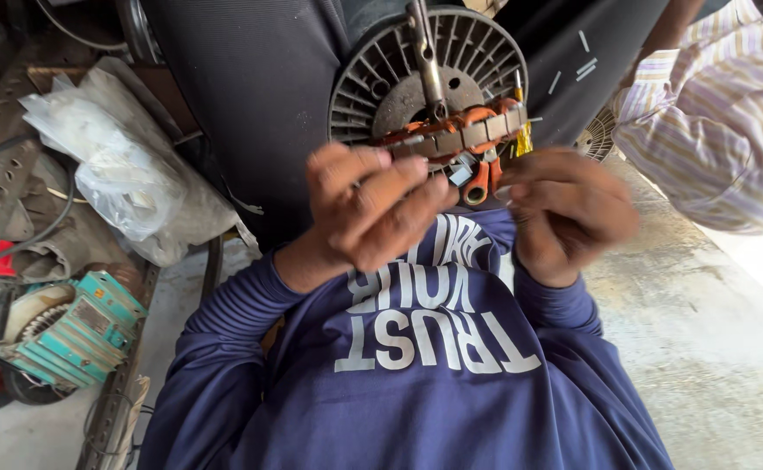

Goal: The person sits on the floor and works on a motor rotor resting on their lap. They insert small white insulating spacers between copper windings, trim excess material with scissors, and use a screwdriver to adjust and secure the components.

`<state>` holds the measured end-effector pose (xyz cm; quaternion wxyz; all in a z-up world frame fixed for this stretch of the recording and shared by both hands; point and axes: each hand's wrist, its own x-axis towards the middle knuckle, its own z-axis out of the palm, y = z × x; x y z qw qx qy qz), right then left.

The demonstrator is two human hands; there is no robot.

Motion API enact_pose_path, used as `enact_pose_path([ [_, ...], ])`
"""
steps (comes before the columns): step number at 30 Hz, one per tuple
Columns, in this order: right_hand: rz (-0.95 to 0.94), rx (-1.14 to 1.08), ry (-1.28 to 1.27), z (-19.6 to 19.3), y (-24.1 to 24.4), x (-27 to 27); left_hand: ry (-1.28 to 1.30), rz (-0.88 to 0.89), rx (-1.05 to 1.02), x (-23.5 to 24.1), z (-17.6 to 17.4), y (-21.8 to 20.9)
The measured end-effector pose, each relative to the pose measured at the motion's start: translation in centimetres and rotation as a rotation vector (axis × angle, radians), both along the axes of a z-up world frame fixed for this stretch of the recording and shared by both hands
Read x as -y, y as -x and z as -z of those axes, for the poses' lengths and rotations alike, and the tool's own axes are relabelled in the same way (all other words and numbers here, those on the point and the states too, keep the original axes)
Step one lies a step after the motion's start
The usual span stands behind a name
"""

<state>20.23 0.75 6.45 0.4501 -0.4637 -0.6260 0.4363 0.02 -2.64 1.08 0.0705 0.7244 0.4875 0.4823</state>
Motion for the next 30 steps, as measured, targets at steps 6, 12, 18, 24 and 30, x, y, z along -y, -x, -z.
enact_pose_path([
  [6,-0.236,0.344,-0.528,0.1,-0.7,-4.4,-0.011,-0.028,-0.066,-0.2,1.3,0.7],
  [12,-0.367,0.434,-0.524,0.0,-1.2,-4.8,-0.042,-0.033,-0.039,0.0,1.6,0.1],
  [18,-0.482,0.278,-0.463,0.4,-1.3,-6.6,0.109,0.124,0.149,-0.3,1.2,-0.4],
  [24,-0.432,0.303,-0.334,-0.4,-0.7,-6.1,0.200,0.252,0.298,-0.9,1.1,-0.5],
  [30,-0.306,0.438,-0.383,-1.2,1.3,-4.9,0.203,0.301,0.289,-1.4,1.0,0.0],
])
